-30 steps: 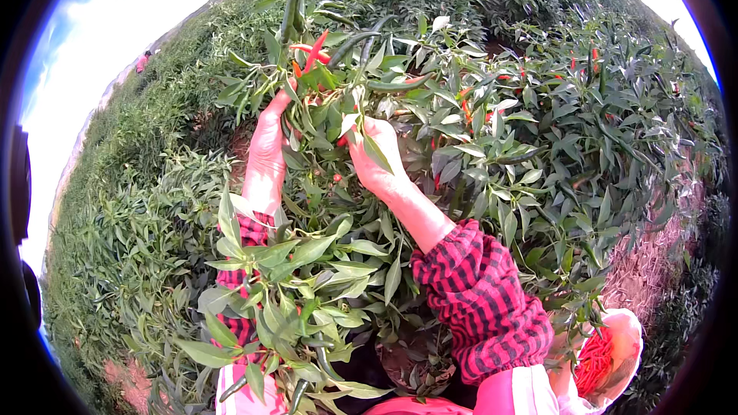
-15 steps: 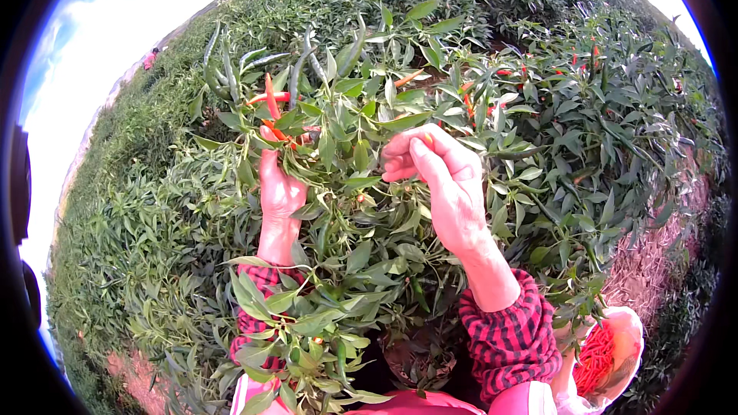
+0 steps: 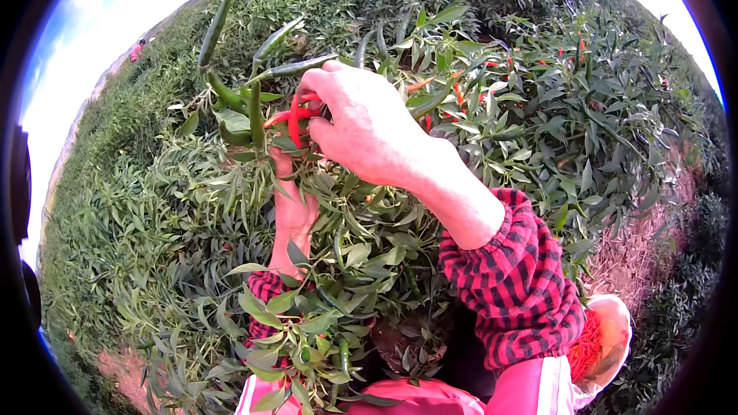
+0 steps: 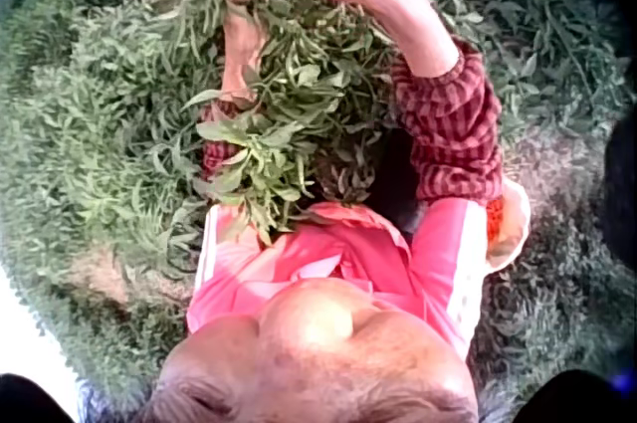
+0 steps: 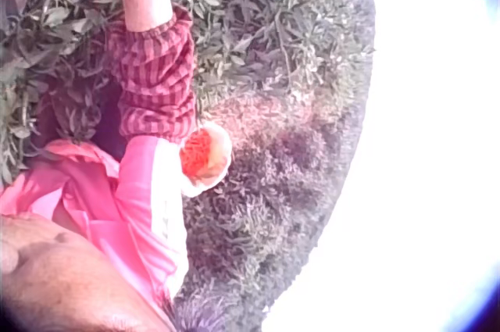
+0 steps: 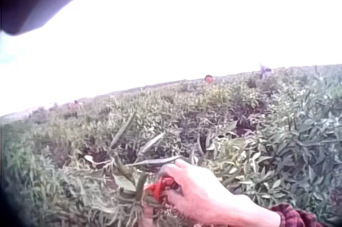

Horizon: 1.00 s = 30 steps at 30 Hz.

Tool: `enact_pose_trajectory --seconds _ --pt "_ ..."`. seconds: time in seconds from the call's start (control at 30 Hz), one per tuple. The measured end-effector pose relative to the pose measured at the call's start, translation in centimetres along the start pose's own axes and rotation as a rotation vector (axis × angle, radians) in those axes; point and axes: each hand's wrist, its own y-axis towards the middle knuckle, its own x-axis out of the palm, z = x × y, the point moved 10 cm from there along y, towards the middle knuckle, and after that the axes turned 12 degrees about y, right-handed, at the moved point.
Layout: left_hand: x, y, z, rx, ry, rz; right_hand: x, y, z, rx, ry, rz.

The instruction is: The person harvests red chili peppers from a dense field of pepper plants. They reach into the foliage, pluck ripe red peppers by hand, and place them into a white sack positioned on the ground beside them.

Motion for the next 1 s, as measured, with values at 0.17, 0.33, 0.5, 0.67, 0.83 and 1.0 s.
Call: enact_pose_trajectory --seconds 0.17,0.33,0.5,0.67,0.83,1.0 --pt "0.8 0.2 -0.4 0.075 -0.037 -0.013 0.9 -0.9 0.7 0.025 -0.203 -0.041" --pt "0.7 -0.4 -0.5 0.02 -0.007 0.075 -0.3 -1.4 0.5 0.01 -0.167 0.137" --pt "0.2 -0.1 0.5 0.153 -0.016 0.014 0.5 -1.2 4.8 0.244 0.384 0.08" --pt "-0.2 -0.3 -1.2 0.125 -0.126 0.051 0.3 -4.1 5.1 0.592 1.121 0.002" --pt "-0.3 0.5 0.4 0.101 -0.148 0.04 0.7 -2.6 0.6 0.227 0.428 0.036" --pt "1.9 0.2 -1.9 -0.033 -0.182 0.016 3.0 -2.7 2.0 0.164 0.381 0.078"
